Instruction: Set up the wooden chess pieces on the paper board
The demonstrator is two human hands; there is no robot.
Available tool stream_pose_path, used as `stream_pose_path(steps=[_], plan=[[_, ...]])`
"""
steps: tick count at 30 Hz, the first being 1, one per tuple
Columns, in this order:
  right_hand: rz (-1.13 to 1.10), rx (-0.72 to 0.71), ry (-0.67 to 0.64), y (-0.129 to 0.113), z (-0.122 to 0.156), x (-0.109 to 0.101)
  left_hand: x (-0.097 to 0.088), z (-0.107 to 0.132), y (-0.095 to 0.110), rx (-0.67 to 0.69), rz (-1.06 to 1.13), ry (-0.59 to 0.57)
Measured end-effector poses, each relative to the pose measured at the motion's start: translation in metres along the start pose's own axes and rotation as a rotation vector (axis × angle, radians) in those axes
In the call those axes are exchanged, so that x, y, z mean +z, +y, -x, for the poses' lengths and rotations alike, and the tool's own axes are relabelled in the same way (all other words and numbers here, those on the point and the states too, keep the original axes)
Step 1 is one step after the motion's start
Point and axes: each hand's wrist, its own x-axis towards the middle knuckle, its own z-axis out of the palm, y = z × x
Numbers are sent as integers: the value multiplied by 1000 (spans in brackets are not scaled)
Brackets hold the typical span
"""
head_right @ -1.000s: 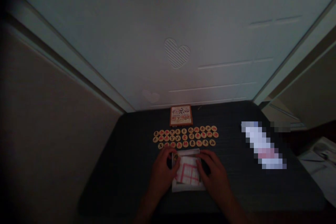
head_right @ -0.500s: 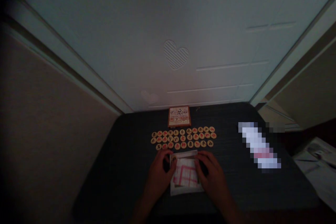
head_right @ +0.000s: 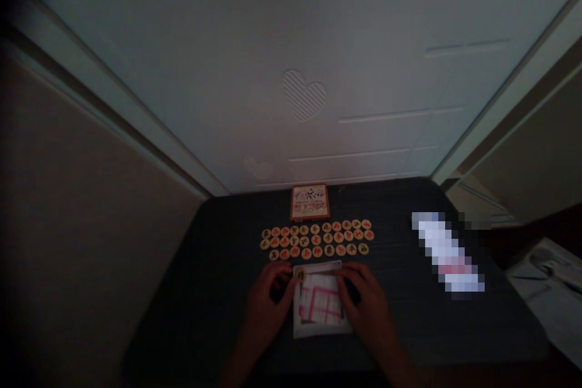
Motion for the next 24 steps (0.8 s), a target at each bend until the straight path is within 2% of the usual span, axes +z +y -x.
stream_pose_path(steps=[5, 9, 16, 24], plan=[[-2, 5, -23, 0, 0, -1, -6, 6, 1, -8, -43, -32], [-15, 2, -21, 0, 0, -1, 1, 8, 8, -10, -104, -80], [-36, 22, -14, -4, 0, -2, 15, 3, 10, 5, -208, -49], [-64, 36, -24, -6, 0, -4, 10, 4, 17, 27, -236, -18]])
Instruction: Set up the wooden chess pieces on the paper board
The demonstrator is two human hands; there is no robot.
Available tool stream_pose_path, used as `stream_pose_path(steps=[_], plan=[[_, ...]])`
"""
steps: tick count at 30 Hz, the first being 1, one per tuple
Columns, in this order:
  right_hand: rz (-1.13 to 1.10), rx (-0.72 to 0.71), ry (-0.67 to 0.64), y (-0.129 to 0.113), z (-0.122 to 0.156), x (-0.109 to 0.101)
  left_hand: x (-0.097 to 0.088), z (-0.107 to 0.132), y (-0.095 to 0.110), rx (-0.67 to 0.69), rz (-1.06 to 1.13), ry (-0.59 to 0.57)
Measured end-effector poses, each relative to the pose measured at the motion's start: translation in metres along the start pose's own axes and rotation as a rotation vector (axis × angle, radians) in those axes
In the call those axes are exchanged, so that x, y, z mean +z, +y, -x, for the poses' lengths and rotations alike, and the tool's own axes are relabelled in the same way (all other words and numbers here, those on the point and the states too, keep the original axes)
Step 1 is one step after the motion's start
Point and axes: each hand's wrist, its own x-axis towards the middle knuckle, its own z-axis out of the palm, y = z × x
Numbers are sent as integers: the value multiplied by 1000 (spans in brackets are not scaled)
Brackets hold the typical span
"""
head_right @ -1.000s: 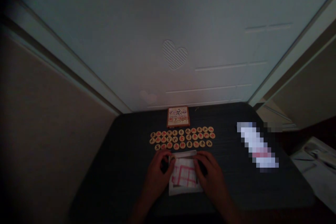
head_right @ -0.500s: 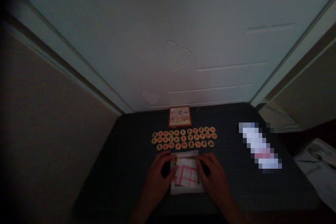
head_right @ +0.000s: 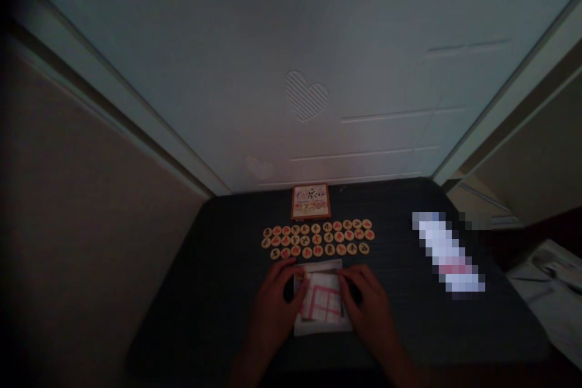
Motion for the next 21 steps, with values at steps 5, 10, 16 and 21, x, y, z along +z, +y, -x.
stream_pose_path(steps=[5, 10, 16, 21], plan=[[-7, 5, 47, -1, -1, -2, -11, -7, -14, -17, -7, 138], [15, -21, 55, 0, -1, -2, -16, -16, -37, 176, -113, 118], [93, -46, -7, 2, 1, 1, -9, -16, -46, 231, -205, 36], [121, -35, -42, 3, 2, 0, -9, -16, -40, 231, -280, -28]])
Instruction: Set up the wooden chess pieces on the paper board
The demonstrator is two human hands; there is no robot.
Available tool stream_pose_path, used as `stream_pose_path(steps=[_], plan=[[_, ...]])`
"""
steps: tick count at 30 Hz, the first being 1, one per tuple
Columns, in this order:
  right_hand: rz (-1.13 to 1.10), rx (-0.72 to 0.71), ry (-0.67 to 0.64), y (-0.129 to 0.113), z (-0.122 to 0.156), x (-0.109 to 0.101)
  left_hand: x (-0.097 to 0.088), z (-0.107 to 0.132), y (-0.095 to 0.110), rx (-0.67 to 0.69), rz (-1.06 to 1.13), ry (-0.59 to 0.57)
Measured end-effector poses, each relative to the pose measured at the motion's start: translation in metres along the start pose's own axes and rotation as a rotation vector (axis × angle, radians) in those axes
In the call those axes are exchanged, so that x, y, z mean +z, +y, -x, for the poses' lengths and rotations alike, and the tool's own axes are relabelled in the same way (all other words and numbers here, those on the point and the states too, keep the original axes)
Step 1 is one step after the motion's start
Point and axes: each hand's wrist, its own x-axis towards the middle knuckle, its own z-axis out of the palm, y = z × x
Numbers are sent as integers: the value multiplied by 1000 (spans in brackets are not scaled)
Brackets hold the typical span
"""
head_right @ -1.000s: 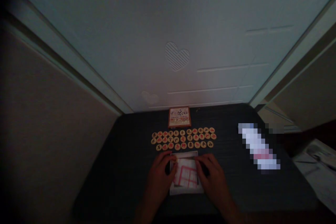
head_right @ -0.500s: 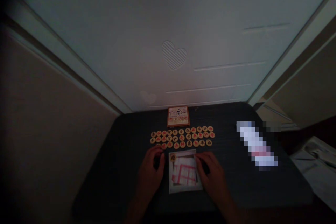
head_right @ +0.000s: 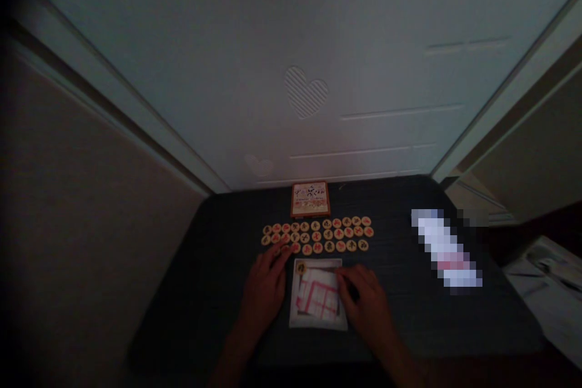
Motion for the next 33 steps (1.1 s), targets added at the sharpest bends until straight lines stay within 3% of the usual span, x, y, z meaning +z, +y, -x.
stream_pose_path(steps=[9, 15, 22, 28, 33], plan=[[-36, -13, 27, 1, -2, 1, -1, 0, 1, -23, 28, 3], [-78, -10, 62, -3, -3, -1, -2, 9, 4, -63, 235, 127], [-99, 7, 54, -4, -4, -2, -4, 20, 15, -125, 302, -17], [-115, 23, 113, -7, -8, -6, -4, 15, 17, -13, 174, -48], [-78, -15, 77, -6, -9, -1, -3, 16, 18, 17, 145, -73]])
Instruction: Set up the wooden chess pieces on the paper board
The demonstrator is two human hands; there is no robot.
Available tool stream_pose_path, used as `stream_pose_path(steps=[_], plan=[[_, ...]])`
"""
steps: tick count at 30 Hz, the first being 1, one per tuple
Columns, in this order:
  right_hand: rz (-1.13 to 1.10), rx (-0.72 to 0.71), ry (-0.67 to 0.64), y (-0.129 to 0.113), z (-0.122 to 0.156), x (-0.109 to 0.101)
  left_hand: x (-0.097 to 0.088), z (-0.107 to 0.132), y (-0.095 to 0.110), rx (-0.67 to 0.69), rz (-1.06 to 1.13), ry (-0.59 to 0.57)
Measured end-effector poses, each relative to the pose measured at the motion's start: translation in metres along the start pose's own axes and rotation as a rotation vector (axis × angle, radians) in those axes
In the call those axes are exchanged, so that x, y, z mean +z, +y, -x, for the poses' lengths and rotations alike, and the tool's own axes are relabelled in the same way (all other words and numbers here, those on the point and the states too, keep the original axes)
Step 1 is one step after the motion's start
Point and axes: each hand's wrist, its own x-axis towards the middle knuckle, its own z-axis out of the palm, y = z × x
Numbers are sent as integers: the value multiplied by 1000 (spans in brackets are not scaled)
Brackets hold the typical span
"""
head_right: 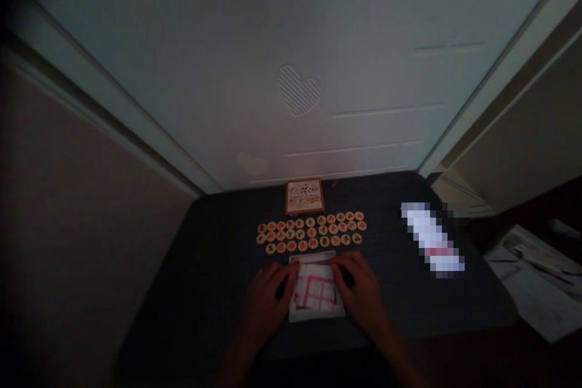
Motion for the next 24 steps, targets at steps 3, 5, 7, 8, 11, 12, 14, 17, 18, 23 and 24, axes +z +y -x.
stream_pose_path(steps=[3, 5, 7, 8, 11, 12, 14, 17, 18, 23, 24], plan=[[17, 3, -4, 2, 2, 2, -1, 0, 1, -11, 35, 12], [5, 17, 12, 3, 3, 2, -2, 0, 1, -25, 70, 24], [-10, 35, 33, 3, 4, 0, -3, 0, -1, -45, 114, 37], [-17, 44, 39, 3, 4, -1, -3, 1, -2, -59, 137, 44], [-33, 66, 50, 5, 3, -6, -2, 1, -5, -94, 192, 65], [-33, 68, 51, 7, 2, -9, -2, 1, -6, -99, 205, 69], [-16, 63, 61, 13, 0, -15, -1, 2, -7, -104, 223, 71], [48, 49, 105, 25, -6, -27, 1, 2, -9, -122, 241, 66], [73, 45, 118, 29, -9, -31, 2, 2, -9, -132, 246, 64], [170, 30, 126, 45, -16, -43, 0, 3, -7, -182, 330, 71], [183, 33, 124, 47, -16, -44, -3, 2, -8, -194, 355, 77]])
